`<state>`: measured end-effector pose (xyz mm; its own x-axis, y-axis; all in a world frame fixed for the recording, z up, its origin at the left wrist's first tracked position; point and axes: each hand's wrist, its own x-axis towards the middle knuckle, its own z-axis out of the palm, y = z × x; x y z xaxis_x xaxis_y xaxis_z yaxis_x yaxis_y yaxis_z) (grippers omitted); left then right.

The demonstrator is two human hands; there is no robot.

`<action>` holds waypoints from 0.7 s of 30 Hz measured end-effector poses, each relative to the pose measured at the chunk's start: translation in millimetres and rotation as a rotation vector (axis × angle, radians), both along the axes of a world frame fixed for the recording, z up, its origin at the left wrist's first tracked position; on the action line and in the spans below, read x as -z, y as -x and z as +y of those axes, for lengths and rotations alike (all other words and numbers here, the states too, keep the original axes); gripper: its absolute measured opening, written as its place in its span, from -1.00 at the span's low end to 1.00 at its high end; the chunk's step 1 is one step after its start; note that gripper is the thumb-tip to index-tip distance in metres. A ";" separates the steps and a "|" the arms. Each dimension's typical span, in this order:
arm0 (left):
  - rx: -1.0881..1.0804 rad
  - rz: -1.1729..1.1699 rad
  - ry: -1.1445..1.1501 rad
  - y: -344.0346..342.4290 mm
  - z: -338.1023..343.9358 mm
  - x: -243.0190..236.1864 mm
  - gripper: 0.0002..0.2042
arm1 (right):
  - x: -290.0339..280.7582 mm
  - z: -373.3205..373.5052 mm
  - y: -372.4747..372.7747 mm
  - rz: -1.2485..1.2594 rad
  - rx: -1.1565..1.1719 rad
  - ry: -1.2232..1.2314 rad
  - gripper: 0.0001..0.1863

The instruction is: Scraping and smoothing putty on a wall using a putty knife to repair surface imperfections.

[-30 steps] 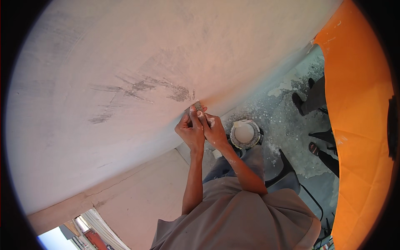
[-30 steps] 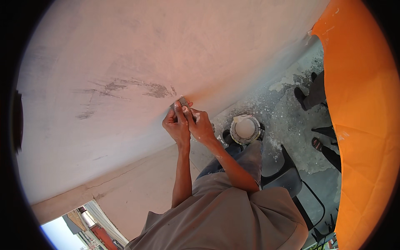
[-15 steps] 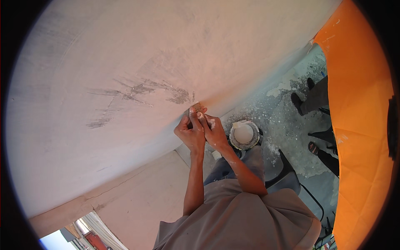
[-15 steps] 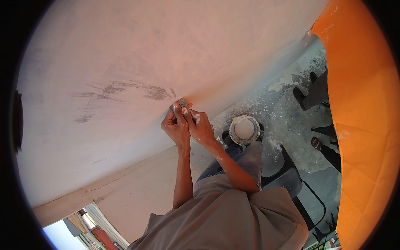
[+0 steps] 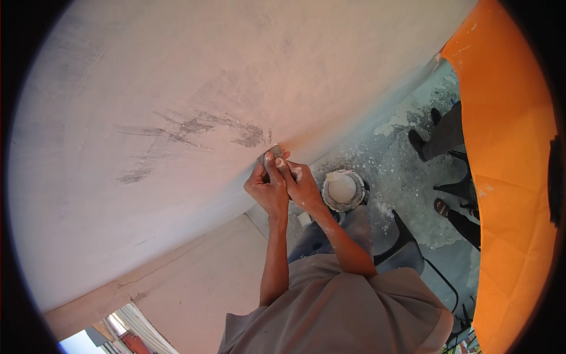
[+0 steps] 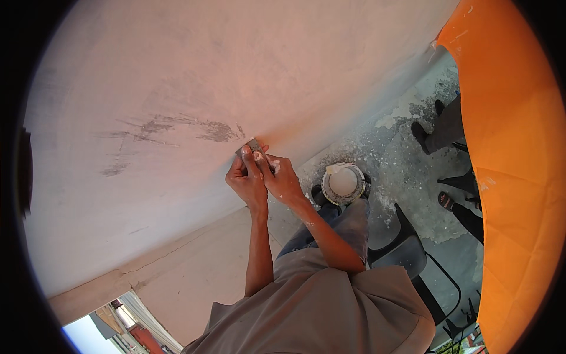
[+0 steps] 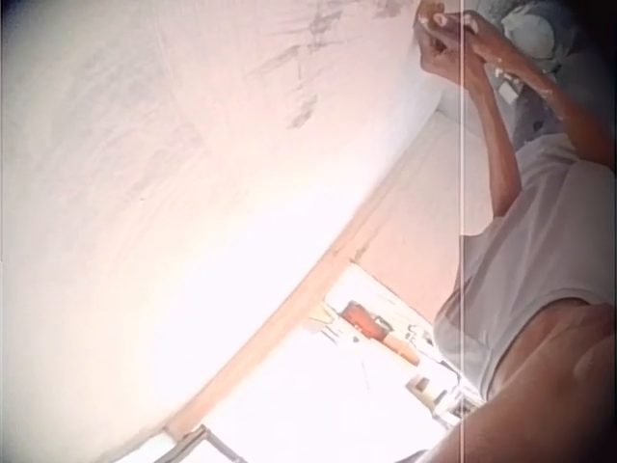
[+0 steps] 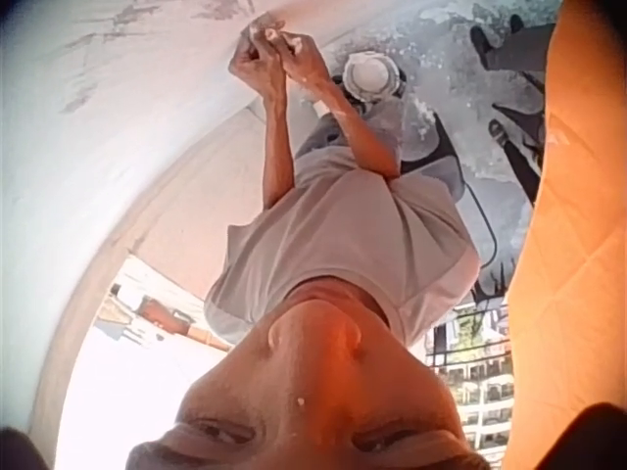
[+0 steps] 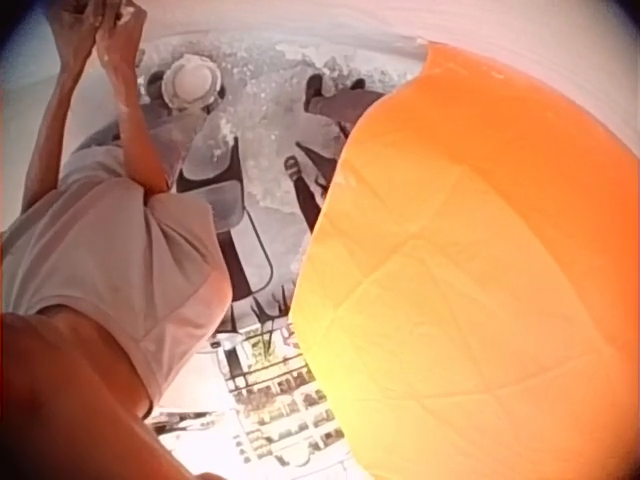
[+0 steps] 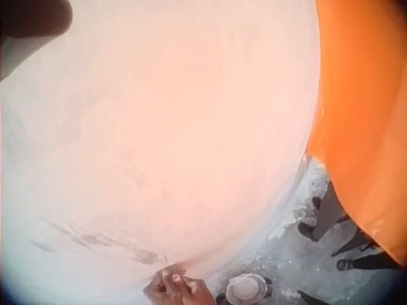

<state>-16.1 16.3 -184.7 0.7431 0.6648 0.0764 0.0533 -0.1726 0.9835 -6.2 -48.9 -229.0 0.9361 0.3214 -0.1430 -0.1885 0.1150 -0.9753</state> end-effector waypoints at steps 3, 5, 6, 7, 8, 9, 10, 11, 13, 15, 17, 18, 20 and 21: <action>0.007 -0.020 0.028 -1.9 0.5 8.0 -0.76 | 5.2 4.1 -4.7 0.009 0.031 -0.005 -0.45; -0.012 -0.039 0.044 -2.5 1.4 7.0 -0.76 | 5.7 5.3 -1.4 -0.010 0.028 0.037 -0.45; 0.008 -0.046 0.022 -4.7 3.3 5.5 -0.76 | 6.4 6.0 -4.4 -0.014 0.024 0.035 -0.45; 0.027 -0.046 0.002 -3.1 3.2 2.4 -0.77 | 5.9 4.9 -3.6 -0.010 0.012 0.023 -0.45; 0.023 -0.042 0.003 -2.0 3.0 2.1 -0.77 | 5.5 4.0 -2.1 -0.006 0.000 0.011 -0.45; 0.019 -0.030 0.017 -1.3 2.2 2.1 -0.76 | 5.6 3.8 0.5 -0.002 -0.004 0.011 -0.45; 0.019 -0.026 0.029 -4.2 2.1 1.7 -0.76 | 5.8 4.5 -1.9 -0.010 0.009 0.008 -0.46; 0.018 -0.029 0.028 -3.2 1.7 2.3 -0.76 | 5.4 4.8 -3.9 -0.018 0.024 0.005 -0.46; 0.017 -0.007 0.002 0.2 0.2 0.8 -0.76 | 1.9 3.2 -1.3 -0.023 0.028 -0.006 -0.46; 0.016 -0.026 -0.004 -7.5 0.2 -6.0 -0.75 | -1.8 3.1 -4.9 -0.027 0.034 -0.016 -0.46; 0.013 -0.037 -0.007 -4.6 -0.8 -7.9 -0.75 | -10.9 0.7 -9.8 -0.048 0.019 -0.030 -0.46; 0.010 -0.023 -0.008 -0.2 1.4 0.1 -0.75 | -7.3 0.6 -5.2 -0.046 0.018 -0.030 -0.46; 0.014 -0.016 -0.011 -1.9 2.2 2.5 -0.75 | -0.1 3.8 -3.9 -0.040 0.017 0.042 -0.47; 0.007 -0.022 0.012 -2.3 0.8 2.5 -0.75 | 3.0 4.2 -4.7 -0.042 0.020 0.041 -0.47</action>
